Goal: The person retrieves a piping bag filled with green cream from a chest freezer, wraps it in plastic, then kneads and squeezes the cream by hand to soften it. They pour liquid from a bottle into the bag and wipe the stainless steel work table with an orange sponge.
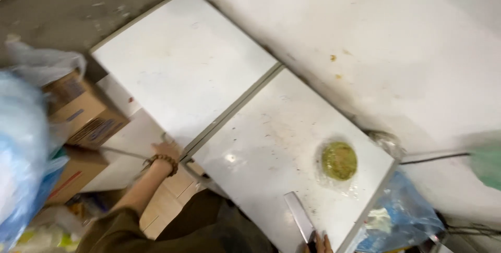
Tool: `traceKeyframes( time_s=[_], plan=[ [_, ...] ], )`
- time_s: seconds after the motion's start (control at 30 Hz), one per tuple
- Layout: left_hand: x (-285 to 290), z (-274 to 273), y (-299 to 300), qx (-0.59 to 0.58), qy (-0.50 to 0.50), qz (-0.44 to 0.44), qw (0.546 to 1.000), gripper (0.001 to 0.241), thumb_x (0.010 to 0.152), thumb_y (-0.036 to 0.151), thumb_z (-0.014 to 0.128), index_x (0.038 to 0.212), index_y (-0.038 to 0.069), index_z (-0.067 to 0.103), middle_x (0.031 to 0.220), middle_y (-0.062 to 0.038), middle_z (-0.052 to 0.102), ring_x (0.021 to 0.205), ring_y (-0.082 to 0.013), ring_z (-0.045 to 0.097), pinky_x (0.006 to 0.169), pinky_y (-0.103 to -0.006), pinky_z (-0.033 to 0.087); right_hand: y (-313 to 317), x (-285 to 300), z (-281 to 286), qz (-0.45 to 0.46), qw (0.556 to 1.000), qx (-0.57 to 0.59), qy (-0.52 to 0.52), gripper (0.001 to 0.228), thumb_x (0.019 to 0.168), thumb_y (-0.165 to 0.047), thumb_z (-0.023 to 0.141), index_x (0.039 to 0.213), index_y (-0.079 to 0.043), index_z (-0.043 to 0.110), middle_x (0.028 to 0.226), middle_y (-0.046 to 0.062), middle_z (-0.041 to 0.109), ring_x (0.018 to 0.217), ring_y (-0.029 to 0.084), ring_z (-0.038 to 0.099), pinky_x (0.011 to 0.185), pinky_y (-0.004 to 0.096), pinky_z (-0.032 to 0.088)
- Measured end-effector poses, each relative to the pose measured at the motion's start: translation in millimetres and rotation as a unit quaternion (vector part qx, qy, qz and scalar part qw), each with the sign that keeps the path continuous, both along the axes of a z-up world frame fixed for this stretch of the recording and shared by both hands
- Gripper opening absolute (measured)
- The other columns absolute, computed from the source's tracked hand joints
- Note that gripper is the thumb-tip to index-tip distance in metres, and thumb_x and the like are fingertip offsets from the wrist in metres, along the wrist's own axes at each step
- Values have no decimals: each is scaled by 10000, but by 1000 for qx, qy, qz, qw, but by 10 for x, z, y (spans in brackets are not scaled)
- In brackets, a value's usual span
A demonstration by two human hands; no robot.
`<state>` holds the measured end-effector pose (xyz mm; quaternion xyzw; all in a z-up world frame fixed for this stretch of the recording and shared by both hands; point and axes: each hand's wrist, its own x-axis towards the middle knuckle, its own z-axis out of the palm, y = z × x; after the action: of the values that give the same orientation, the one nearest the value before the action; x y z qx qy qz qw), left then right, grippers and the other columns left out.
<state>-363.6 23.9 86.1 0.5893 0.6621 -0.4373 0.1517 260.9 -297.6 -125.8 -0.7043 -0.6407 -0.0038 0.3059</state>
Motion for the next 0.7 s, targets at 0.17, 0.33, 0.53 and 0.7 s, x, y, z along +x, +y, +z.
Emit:
traceKeyframes(
  time_s=[0.17,0.33,0.53,0.7],
  plan=[
    [-459,-773,-25,68,-139,-222,963,325,907,149,681,1229,112,663,1274,-78,682,1275,-235,579,1226,-459,285,521,-1052,1245,-8,1000,26,-12,365,864,-127,789,1209,-57,694,1184,261,694,903,372,708,807,452,577],
    [-293,-392,55,16,-129,-186,974,230,834,210,759,1009,64,733,1109,-105,715,1122,-230,634,1042,-368,436,994,-1374,1986,-67,997,27,-36,390,897,-131,761,1263,-16,691,1356,252,613,1056,388,630,922,454,499],
    [-273,957,344,-29,-171,-189,966,243,900,294,735,835,60,721,868,-77,737,767,-168,690,773,-324,609,803,-1709,1932,-95,995,26,-29,329,964,-81,699,1282,3,695,1422,217,591,1154,368,590,997,443,467],
    [-10,2979,915,138,-253,-294,911,302,889,272,658,1171,197,735,1015,-115,722,1009,-297,678,951,-494,557,824,-2360,1605,-76,997,13,-3,285,990,-61,653,1265,-4,704,1355,194,655,1155,317,636,999,409,511]
  ],
)
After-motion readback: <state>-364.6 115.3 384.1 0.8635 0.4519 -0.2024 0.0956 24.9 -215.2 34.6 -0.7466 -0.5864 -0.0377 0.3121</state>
